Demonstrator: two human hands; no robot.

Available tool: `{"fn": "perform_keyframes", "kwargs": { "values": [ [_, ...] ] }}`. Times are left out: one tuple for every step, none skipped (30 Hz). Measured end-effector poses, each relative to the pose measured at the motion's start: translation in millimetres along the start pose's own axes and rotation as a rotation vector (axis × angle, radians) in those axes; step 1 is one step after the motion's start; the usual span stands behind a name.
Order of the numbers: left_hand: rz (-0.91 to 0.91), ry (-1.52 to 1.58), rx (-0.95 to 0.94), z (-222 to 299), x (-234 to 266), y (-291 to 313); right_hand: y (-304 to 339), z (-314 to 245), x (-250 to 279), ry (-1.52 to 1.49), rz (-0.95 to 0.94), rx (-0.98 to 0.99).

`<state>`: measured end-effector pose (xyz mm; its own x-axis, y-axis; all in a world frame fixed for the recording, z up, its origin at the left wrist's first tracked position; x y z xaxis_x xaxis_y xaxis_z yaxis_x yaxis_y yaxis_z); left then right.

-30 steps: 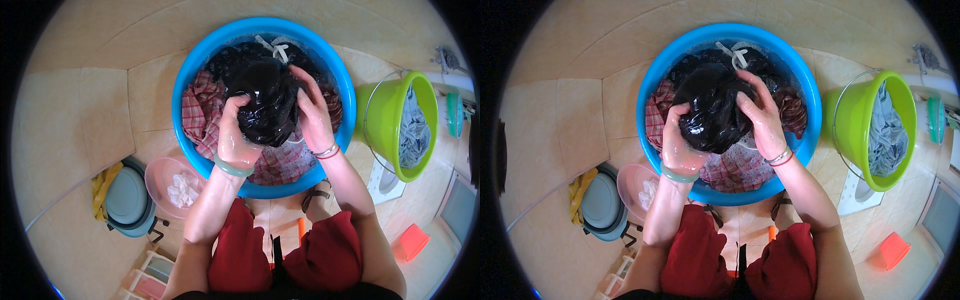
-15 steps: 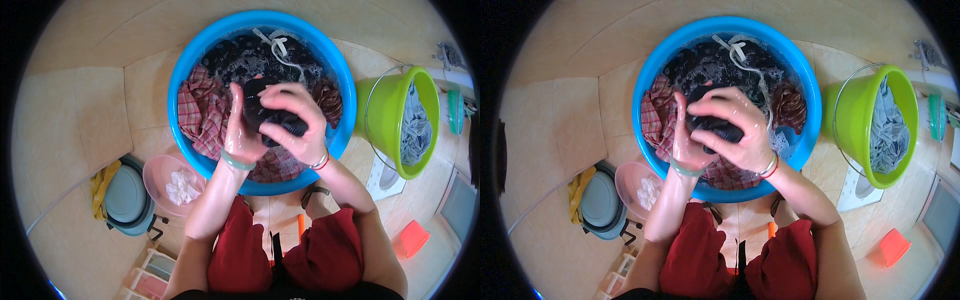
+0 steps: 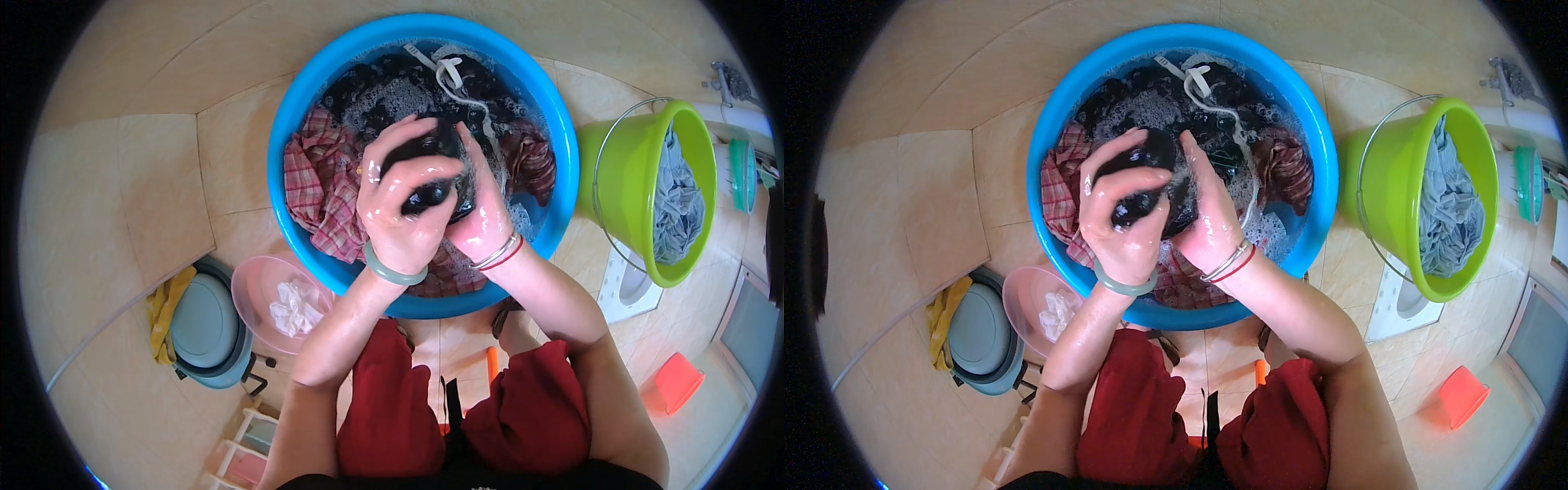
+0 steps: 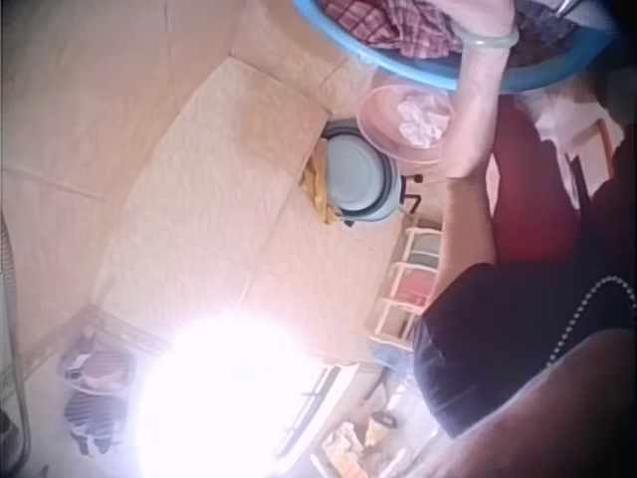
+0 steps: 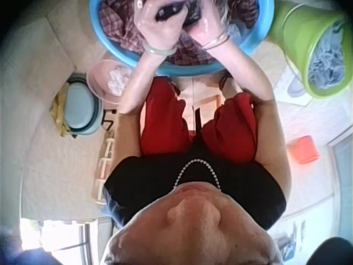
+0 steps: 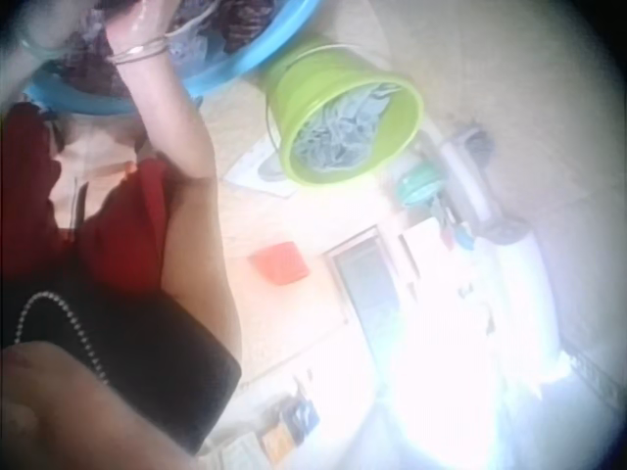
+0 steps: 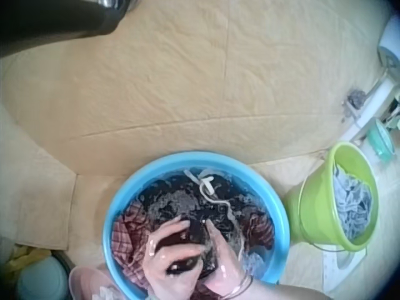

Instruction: The person hand-washes a load of clothes in a blue basin filled with soapy water. They scrub and rinse various items, including a dark garment, a light blue shirt, a black top, and a red plaid shirt, before transferring them one by one into a green bucket.

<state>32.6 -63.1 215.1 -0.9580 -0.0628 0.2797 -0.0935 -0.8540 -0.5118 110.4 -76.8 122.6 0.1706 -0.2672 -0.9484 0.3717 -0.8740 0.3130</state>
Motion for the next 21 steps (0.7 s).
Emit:
{"fn": "perform_keyframes", "kwargs": {
  "values": [
    [-0.046, -0.055, -0.099, 3.5, -2.0, -1.7, 3.7, -4.5, 4.0, 0.168, 0.053, 0.094],
    [-0.083, -0.077, -0.152, 8.6, -3.6, -3.1, 8.0, -8.2, 8.3, 0.337, 0.121, 0.178],
    [-0.121, -0.099, -0.205, 14.8, -5.7, -5.1, 1.5, -4.3, 16.2, 0.301, 0.153, 0.121],
    [-0.144, -0.112, -0.274, 21.0, -7.7, -6.5, 6.5, -2.4, 10.4, 0.261, 0.108, 0.080],
    [-0.178, -0.116, -0.317, 25.2, -9.7, -5.9, 1.1, 7.0, 1.2, -0.014, -0.098, -0.066],
    [-0.228, -0.116, -0.324, 29.6, -11.7, -6.0, 0.8, 15.9, -10.7, -0.261, -0.258, -0.257],
    [-0.278, -0.115, -0.331, 35.4, -14.1, -6.3, -0.6, 14.2, 4.0, -0.112, -0.100, -0.209],
    [-0.254, -0.129, -0.354, 42.0, -14.0, -7.2, -0.9, 14.0, 13.7, 0.041, 0.060, -0.189],
    [-0.263, -0.113, -0.354, 39.8, -13.5, -5.1, 0.7, 13.9, 15.6, 0.121, 0.140, -0.153],
    [-0.272, -0.098, -0.353, 35.5, -12.7, -1.7, 2.7, 13.3, 18.4, 0.202, 0.220, -0.116],
    [-0.279, -0.076, -0.355, 32.7, -13.8, -0.4, 4.8, 9.2, 22.4, 0.286, 0.304, -0.072],
    [-0.243, -0.066, -0.380, 34.0, -14.0, -1.4, 2.6, 8.7, 31.8, 0.334, 0.311, -0.053],
    [-0.255, -0.070, -0.371, 33.4, -15.5, -0.8, 0.5, 8.0, 41.0, 0.383, 0.319, -0.033],
    [-0.269, -0.076, -0.361, 32.5, -16.1, 1.1, -1.6, 16.3, 45.5, 0.217, 0.298, -0.111],
    [-0.282, -0.083, -0.350, 31.1, -17.0, 2.6, -1.8, 20.1, 47.1, 0.145, 0.285, -0.135],
    [-0.281, -0.078, -0.344, 30.0, -17.4, 3.5, -1.6, 23.9, 48.7, 0.073, 0.275, -0.160],
    [-0.279, -0.076, -0.338, 29.1, -18.1, 4.1, -0.6, 23.1, 49.2, 0.097, 0.272, -0.135],
    [-0.276, -0.074, -0.332, 28.0, -18.8, 4.7, -0.1, 21.8, 50.2, 0.120, 0.269, -0.109],
    [-0.258, -0.065, -0.318, 25.0, -18.5, 4.8, -1.2, 21.8, 54.2, 0.135, 0.265, -0.101],
    [-0.239, -0.054, -0.305, 20.7, -19.0, 5.0, -3.2, 20.5, 55.4, 0.151, 0.262, -0.090],
    [-0.221, -0.041, -0.291, 17.8, -18.8, 4.9, -4.2, 18.8, 54.5, 0.168, 0.260, -0.079]
  ]
}}
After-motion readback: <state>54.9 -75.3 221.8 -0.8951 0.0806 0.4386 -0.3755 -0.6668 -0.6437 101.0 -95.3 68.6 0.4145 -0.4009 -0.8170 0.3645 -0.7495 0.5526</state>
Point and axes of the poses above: each hand's wrist, its own y-axis away from the middle knuckle, its own x-axis out of the back of the hand, z = x × y, the point moved 9 cm from there along -y, towards the middle knuckle, and after that the axes turned 4 degrees about -x, right-handed, at the moved point
